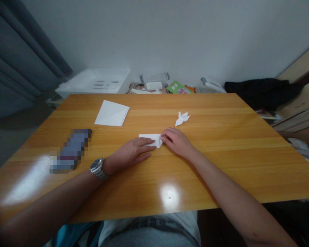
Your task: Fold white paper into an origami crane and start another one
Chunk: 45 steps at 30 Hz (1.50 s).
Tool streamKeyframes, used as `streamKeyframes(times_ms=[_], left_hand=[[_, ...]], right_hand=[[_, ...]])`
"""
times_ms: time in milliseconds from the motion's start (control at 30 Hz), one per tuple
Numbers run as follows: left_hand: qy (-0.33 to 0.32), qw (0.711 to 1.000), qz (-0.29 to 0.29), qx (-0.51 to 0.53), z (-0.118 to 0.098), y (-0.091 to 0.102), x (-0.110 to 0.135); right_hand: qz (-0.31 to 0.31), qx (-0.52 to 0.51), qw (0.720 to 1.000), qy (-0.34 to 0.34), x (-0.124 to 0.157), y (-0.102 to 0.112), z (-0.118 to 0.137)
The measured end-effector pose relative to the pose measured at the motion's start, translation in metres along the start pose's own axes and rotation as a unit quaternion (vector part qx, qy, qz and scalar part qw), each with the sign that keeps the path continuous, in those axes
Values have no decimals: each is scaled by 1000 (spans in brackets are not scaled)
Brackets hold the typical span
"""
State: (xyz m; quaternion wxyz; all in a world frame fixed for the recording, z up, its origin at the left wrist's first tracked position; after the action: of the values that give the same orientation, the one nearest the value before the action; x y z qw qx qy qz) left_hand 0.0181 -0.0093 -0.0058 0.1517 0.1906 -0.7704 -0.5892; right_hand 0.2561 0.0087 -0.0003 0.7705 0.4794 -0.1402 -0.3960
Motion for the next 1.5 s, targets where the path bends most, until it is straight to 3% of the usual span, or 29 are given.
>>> streamKeyframes(times_ms=[500, 1000, 1267, 1500], left_hand=[[-17, 1000, -6, 7, -2, 1, -2], [3, 999, 14, 33, 1, 4, 1], [-1, 999, 5, 36, 1, 4, 2], [-13, 999, 8, 45, -1, 2, 2]], right_hand=[[-29, 15, 998, -61, -10, -13, 0], [92, -106, 988, 63, 10, 15, -16], [69, -96, 993, 6, 6, 13, -11], [15, -90, 994, -63, 0, 5, -11]])
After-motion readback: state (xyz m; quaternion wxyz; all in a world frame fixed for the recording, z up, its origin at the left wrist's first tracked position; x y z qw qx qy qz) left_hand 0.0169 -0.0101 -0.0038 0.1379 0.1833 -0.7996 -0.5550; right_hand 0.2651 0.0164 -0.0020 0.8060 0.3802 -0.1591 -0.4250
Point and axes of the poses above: each hand's wrist, its own x-axis away from the middle knuckle, its own y-axis out of the back of the hand, z = x × y, the point moved 2 cm from there along -x, towards the middle knuckle, and after that the axes turned 15 degrees about z, right-handed, at the moved point
